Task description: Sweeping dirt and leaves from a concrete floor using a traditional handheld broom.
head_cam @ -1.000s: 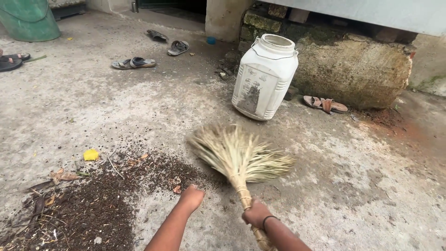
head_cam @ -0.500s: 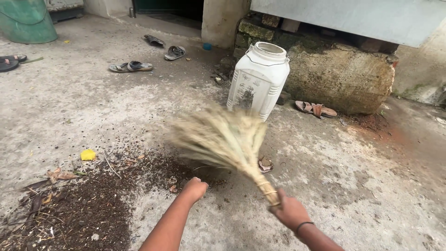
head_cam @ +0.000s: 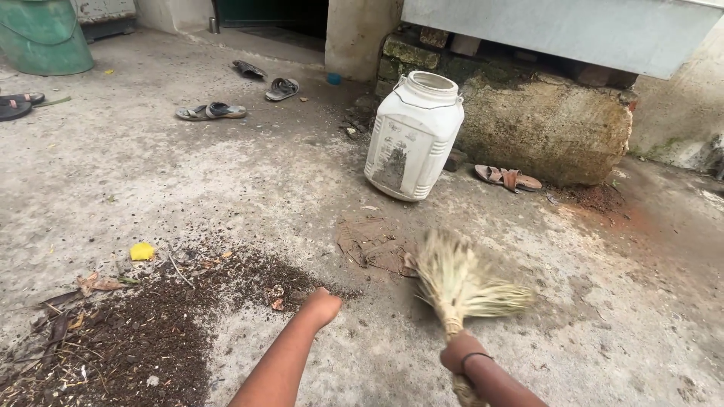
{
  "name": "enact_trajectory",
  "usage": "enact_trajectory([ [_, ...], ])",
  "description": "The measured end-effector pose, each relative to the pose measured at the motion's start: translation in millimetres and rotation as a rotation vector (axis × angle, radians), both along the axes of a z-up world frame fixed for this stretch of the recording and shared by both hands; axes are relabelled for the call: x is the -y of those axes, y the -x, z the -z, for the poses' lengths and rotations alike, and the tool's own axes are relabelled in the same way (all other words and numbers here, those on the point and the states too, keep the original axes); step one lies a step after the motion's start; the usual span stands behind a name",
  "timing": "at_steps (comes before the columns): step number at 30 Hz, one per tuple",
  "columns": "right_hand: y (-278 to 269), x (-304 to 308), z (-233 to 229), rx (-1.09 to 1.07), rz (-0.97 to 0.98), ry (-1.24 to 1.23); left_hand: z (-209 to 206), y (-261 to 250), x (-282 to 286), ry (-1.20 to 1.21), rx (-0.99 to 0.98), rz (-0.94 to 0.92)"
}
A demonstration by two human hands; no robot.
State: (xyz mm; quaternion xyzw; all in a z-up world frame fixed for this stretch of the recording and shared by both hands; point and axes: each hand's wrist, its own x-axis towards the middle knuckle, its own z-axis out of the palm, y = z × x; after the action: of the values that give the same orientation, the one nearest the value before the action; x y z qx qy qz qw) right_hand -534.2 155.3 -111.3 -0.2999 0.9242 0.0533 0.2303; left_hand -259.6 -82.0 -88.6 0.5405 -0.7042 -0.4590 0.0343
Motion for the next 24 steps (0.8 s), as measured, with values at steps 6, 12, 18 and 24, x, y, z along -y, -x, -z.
enact_trajectory([
  [6,-60,32,-30,0.015,-0.072,0.035,-22,-15,-10,-0.046,0.033,-0.007],
  [12,-123,41,-66,0.064,-0.238,-0.035,-14,-17,-2,-0.036,0.009,-0.038],
  [18,-146,54,-67,0.118,-0.456,0.099,-17,-14,-9,0.041,-0.044,0.023],
  [24,-146,40,-116,0.387,-0.102,0.313,-3,-15,4,0.024,-0.033,-0.055],
])
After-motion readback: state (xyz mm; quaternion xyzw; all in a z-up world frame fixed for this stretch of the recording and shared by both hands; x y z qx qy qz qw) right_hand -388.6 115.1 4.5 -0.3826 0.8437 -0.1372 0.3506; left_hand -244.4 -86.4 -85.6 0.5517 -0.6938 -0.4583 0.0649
